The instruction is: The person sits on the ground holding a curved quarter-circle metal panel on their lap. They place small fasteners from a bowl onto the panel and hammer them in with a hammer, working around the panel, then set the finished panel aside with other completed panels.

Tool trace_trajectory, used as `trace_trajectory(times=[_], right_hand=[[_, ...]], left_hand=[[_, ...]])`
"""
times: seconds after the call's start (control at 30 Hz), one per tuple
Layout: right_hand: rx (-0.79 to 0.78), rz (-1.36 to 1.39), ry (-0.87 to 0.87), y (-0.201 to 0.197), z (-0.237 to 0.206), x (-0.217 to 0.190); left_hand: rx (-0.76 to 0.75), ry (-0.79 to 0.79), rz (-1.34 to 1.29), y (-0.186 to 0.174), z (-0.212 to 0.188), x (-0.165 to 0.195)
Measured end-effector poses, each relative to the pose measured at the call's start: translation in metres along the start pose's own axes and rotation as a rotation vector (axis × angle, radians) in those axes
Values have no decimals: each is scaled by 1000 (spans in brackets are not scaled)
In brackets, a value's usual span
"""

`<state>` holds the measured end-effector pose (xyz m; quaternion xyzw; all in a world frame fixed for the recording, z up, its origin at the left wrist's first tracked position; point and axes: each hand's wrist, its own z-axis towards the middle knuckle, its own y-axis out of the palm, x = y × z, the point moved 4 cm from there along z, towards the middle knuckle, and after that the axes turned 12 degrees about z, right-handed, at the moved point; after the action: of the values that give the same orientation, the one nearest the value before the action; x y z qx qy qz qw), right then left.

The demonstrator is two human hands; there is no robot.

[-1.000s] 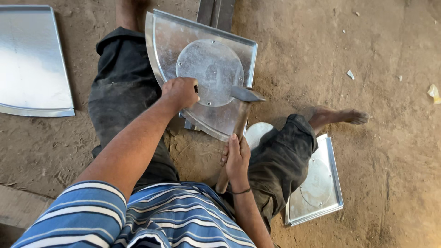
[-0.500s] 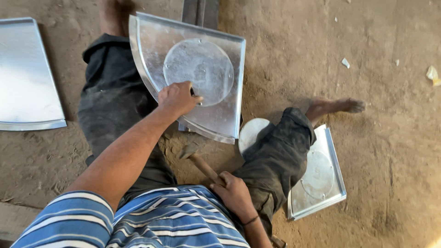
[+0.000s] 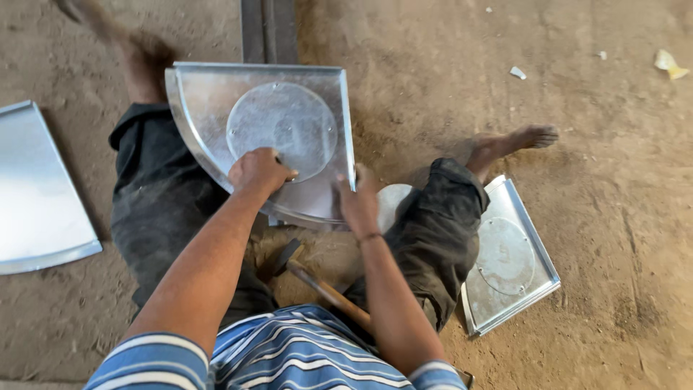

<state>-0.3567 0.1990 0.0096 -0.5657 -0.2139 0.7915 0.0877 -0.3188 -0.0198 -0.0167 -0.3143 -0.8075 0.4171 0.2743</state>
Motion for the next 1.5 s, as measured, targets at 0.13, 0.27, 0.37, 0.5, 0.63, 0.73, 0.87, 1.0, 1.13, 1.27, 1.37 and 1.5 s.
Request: trace_trajectory(times=[0.13, 0.27, 0.37, 0.5, 0.63, 0.73, 0.87, 1.0, 1.13, 1.27, 1.37, 1.5], right_hand=[[-27, 62, 333, 9, 4, 26], [59, 20, 515, -38, -23, 59], [106, 238, 719, -78, -53, 87], [449, 800, 618, -145, -92, 121], [718, 1009, 762, -221, -144, 154], [820, 826, 821, -275, -176, 174], [1058, 670, 752, -337, -186, 205], [1157, 602, 875, -381, -184, 233], [1099, 585, 1023, -398, -183, 246], [1146, 673, 1026, -405, -190, 251], [1123, 321, 979, -415, -203, 246], [1055, 13, 938, -417, -225, 241]], left_hand=[[323, 103, -2, 16, -26, 3], [460, 391, 25, 48, -81, 20], [870, 748, -29, 52, -126, 22], [826, 894, -16, 66, -120, 24], [690, 818, 292, 86, -86, 30], [717, 845, 340, 102, -86, 33], [744, 805, 424, 109, -90, 33], [700, 787, 477, 106, -91, 35], [707, 795, 515, 103, -93, 32], [683, 797, 544, 105, -90, 27], [662, 739, 612, 110, -85, 24], [741, 773, 561, 115, -88, 26]])
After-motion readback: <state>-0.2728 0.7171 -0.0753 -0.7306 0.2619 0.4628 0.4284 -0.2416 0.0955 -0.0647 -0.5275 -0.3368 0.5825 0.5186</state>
